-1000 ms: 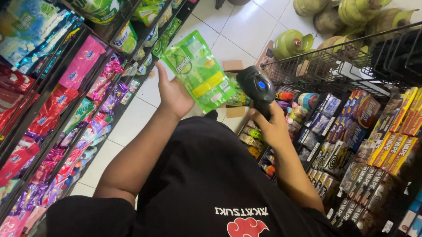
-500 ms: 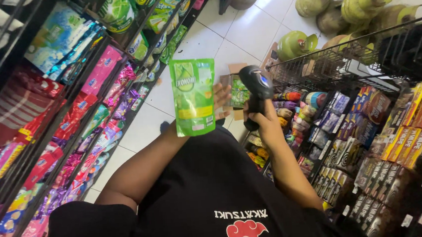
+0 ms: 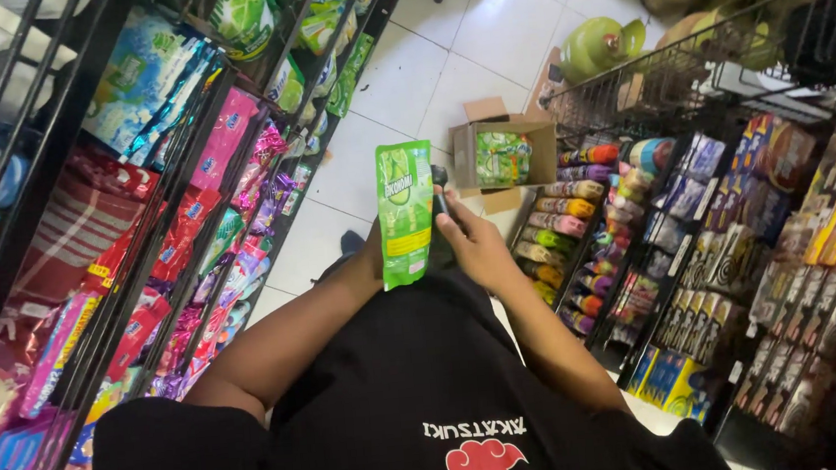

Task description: Scan and place detergent pouches onto grocery store shelves.

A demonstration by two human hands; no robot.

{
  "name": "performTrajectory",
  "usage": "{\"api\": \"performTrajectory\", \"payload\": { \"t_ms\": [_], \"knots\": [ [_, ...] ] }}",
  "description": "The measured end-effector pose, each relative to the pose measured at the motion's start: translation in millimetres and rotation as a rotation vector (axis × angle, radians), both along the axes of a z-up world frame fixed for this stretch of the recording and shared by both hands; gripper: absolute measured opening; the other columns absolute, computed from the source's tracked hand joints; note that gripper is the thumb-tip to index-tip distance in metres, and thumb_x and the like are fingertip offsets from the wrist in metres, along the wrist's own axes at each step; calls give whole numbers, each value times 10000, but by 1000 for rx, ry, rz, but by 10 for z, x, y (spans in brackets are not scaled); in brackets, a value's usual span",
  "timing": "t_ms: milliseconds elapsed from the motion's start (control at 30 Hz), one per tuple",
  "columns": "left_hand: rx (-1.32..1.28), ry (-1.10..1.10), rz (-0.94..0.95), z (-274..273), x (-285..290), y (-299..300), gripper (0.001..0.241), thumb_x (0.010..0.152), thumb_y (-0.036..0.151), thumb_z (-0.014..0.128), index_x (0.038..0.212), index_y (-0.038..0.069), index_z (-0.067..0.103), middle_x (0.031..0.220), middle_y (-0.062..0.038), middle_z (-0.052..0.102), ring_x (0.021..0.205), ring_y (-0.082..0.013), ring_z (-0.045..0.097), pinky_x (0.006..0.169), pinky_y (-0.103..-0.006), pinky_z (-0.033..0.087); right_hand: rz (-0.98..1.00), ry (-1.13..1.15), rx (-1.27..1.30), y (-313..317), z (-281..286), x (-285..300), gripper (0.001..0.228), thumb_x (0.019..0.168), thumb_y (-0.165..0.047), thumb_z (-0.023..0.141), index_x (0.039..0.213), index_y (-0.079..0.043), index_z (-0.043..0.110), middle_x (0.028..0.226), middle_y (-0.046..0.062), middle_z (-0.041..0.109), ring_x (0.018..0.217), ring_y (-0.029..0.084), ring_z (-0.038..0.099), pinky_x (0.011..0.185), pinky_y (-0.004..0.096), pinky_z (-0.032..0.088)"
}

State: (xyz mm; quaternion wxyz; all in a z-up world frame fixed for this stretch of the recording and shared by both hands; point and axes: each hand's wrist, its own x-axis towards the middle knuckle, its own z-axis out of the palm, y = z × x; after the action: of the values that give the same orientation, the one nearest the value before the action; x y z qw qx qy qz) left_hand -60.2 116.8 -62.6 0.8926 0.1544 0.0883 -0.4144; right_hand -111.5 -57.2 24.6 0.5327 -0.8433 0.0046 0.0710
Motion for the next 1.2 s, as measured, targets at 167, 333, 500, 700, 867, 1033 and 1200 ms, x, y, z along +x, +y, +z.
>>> {"api": "performTrajectory", "payload": {
  "t_ms": [167,333,500,700,867,1033,1200],
  "knots": [
    [70,139,16,361,63,-57,412,1034,378,550,1302,65,574,1161,-91,668,1024,-213,680,909,-357,565,-190,123,-120,373,626,-111,556,1019,-280,624,1471,5,469,1388,205,588,1156,345,646,1002,424,500],
    [208,-64,90,505,69,-78,442,983,417,656,1276,98,567,1050,-104,661,941,-207,657,838,-348,566,-176,-166,-398,457,891,-98,613,879,-284,759,1384,-6,549,1383,303,522,1236,432,518,1056,468,425],
    [784,-473,149,696,157,-125,489,884,277,801,1262,45,595,1116,-55,652,1017,-141,637,870,-310,544,-211,342,-212,223,775,162,510,847,-331,800,1223,-46,606,1034,108,732,825,242,724,803,342,579],
    [824,-655,184,860,481,-8,462,914,285,799,1276,38,653,1146,-51,687,1075,-128,627,940,-285,517,-125,388,347,-331,478,461,278,929,-87,739,1188,5,701,1101,79,761,961,135,689,867,308,552],
    [833,-706,144,816,828,-30,439,890,297,808,1240,60,692,1147,-53,645,1047,-141,648,906,-305,541,11,388,503,-566,437,961,276,931,8,696,1207,-3,695,1139,58,761,1039,135,693,944,309,551],
    [1069,-992,238,973,1363,-232,349,872,304,834,1109,53,777,1111,-96,703,981,-193,680,873,-332,547,187,346,452,-947,455,1648,273,925,28,727,1198,20,716,1135,62,761,1033,133,685,917,324,559],
    [1077,-1303,462,1254,2113,-673,278,867,255,847,1020,35,777,1026,-103,765,936,-239,727,858,-338,558,317,171,206,-1329,1018,2583,569,710,-32,852,1235,-26,631,1090,28,737,973,99,681,850,291,564]
  ]
}}
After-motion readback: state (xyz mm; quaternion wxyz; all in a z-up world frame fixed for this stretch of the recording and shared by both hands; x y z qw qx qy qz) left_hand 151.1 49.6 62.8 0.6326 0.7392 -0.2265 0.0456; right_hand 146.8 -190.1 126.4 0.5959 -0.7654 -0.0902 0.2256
